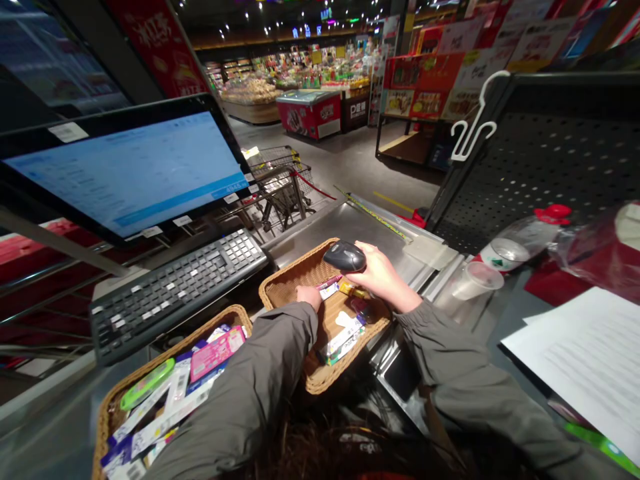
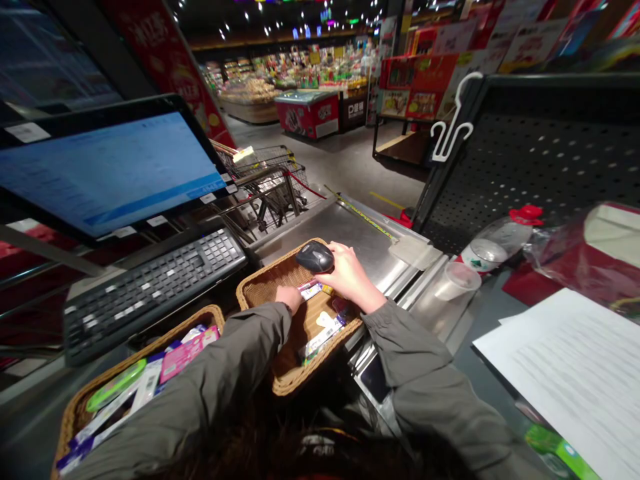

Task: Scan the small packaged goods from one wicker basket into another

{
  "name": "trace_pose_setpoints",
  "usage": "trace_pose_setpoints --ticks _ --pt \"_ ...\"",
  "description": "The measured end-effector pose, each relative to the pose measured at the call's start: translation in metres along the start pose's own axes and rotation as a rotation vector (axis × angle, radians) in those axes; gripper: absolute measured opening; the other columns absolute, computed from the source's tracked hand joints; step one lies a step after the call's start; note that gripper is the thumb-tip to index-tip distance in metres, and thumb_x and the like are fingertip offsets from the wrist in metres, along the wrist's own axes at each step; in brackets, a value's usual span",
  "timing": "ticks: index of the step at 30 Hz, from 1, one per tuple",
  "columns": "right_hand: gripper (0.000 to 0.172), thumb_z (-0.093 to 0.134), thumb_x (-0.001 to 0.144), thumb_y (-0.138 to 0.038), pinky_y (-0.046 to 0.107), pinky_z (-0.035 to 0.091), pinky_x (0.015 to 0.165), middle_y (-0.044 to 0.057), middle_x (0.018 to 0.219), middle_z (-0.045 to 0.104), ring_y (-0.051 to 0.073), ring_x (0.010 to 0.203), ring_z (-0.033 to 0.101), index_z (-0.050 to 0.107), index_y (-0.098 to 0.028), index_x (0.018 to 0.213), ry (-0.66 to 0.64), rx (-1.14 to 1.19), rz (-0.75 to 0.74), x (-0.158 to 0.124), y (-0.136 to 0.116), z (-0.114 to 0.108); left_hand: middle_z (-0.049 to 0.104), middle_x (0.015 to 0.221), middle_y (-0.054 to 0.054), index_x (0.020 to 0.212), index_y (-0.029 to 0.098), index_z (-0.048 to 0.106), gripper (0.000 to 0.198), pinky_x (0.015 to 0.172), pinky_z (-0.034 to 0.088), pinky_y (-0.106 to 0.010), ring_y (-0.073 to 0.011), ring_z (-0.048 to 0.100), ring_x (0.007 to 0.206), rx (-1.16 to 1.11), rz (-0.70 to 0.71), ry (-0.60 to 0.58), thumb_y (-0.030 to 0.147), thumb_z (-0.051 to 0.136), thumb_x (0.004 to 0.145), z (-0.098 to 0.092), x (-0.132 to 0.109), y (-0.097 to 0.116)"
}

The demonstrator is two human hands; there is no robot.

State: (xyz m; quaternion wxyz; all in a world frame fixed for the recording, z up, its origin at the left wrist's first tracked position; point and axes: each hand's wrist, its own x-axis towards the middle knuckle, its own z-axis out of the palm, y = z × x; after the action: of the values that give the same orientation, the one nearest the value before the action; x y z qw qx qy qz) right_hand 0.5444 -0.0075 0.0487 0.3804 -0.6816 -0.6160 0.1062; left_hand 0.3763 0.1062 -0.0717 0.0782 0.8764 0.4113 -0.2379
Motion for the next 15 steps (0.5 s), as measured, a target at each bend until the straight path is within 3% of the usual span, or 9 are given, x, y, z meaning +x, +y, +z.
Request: trace_pose_setpoints --ticks 4,8,12,15 --pt "0.034 0.074 0.072 -0.033 0.060 0.044 0.105 0.011 0.115 0.069 0.033 0.115 0.062 0.068 -0.021 0.103 0.013 0.001 -0.009 0.000 -0.002 0.004 0.061 0.125 -0.010 0.126 0.016 0.058 0.036 0.090 0.056 -0.045 -0.0235 0.063 0.108 0.037 -0.074 0.003 0.035 0.062 0.096 -0.003 -0.005 0.003" --pt "0.036 0.075 0.070 -0.032 0.057 0.045 0.105 0.012 0.116 0.070 0.032 0.114 0.063 0.069 -0.020 0.103 0.034 -0.002 -0.017 -0.001 -0.004 0.004 0.061 0.125 -0.010 0.125 0.015 0.059 0.037 0.090 0.056 -0.044 -0.0232 0.063 0.107 0.036 -0.061 0.035 0.036 0.062 0.096 -0.014 -0.013 -0.002" --pt "0.036 0.074 0.072 -0.032 0.049 0.052 0.099 0.010 0.114 0.072 0.030 0.108 0.067 0.069 -0.021 0.106 0.057 0.001 -0.045 0.000 -0.014 -0.002 0.063 0.122 -0.010 0.123 0.014 0.060 0.036 0.090 0.056 -0.043 -0.0228 0.064 0.106 0.026 -0.001 0.128 0.036 0.063 0.095 -0.040 -0.027 -0.014" --pt "0.039 0.073 0.073 -0.035 0.049 0.052 0.099 0.011 0.115 0.072 0.031 0.110 0.067 0.068 -0.020 0.108 0.089 -0.004 -0.080 -0.002 -0.033 -0.006 0.069 0.115 -0.014 0.106 0.011 0.069 0.019 0.100 0.050 -0.047 -0.0267 0.063 0.114 0.021 0.091 0.261 0.022 0.063 0.092 -0.066 -0.048 -0.028"
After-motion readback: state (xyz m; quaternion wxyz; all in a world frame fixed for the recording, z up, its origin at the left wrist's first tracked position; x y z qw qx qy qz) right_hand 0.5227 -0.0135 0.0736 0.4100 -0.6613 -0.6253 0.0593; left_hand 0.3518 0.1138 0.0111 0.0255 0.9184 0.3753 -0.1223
